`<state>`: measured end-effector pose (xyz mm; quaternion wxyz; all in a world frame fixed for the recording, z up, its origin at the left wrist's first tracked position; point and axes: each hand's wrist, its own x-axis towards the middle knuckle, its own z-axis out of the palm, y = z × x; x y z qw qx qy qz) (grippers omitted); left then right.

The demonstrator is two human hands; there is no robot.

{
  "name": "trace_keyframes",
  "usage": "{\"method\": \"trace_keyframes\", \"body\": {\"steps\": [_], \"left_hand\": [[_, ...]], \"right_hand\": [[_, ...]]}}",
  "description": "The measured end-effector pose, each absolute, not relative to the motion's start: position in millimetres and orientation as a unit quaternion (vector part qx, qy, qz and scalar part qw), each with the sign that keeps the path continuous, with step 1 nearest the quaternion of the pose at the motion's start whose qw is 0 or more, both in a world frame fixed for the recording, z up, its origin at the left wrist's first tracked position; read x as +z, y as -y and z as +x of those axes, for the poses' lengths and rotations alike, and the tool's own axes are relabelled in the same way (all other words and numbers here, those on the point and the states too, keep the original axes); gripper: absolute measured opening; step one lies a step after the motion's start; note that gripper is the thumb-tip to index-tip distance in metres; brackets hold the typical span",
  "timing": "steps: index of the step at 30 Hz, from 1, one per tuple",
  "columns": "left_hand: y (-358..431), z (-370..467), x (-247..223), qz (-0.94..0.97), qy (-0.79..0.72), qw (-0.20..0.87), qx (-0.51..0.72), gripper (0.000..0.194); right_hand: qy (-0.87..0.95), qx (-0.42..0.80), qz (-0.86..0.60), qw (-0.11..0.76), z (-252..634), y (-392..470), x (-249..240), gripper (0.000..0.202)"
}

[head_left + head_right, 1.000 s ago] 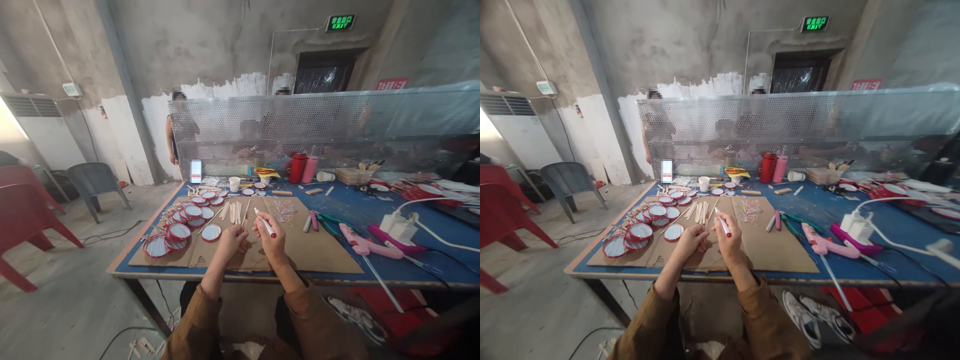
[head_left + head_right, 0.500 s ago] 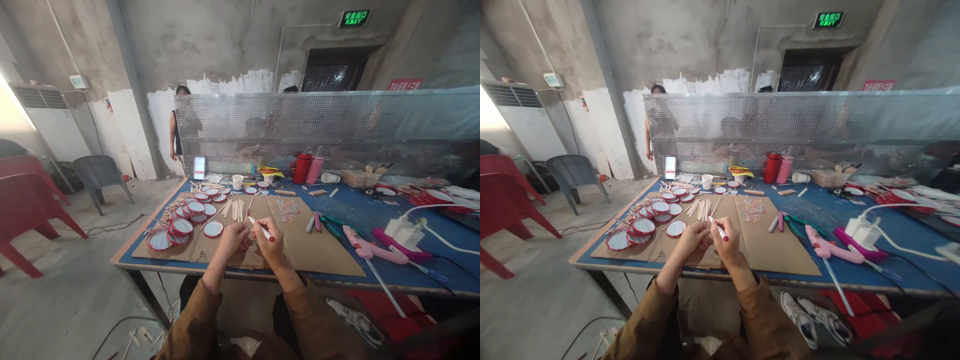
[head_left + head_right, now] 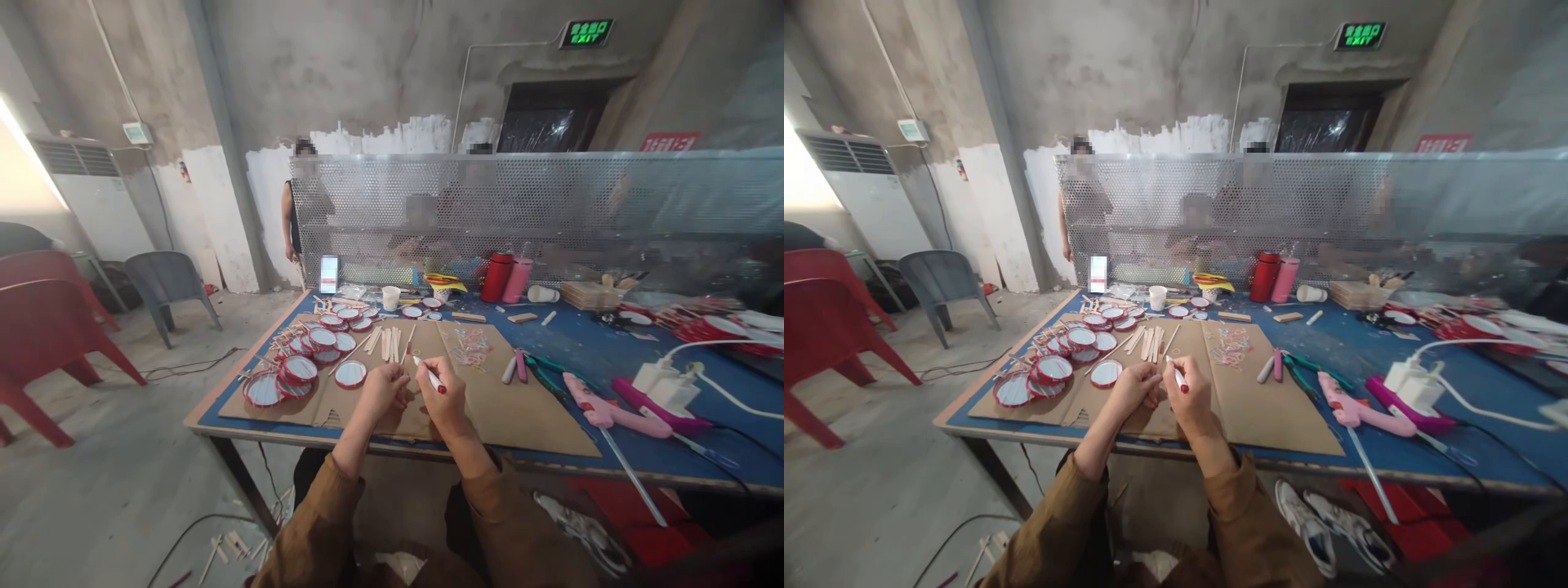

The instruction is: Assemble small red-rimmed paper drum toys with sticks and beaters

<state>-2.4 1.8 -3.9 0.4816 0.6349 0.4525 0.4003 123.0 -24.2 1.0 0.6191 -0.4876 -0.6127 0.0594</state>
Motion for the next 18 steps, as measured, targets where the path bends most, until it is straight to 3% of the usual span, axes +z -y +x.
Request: {"method": "trace_keyframes", "body": {"steps": [7, 18], "left_hand": [[-2.2, -2.6, -4.9, 0.638, -0.446, 0.482, 0.403, 0.021], [-0.3, -2.6, -2.0, 0.64, -0.448, 0.476, 0.403, 0.02]], "right_hand": [[0.607, 0.108, -0.462, 0.637, 122.9, 24.9, -1.7, 0.014], [0.599, 0.074, -0.48, 0.636, 123.0, 23.1, -0.9, 0.016]]}}
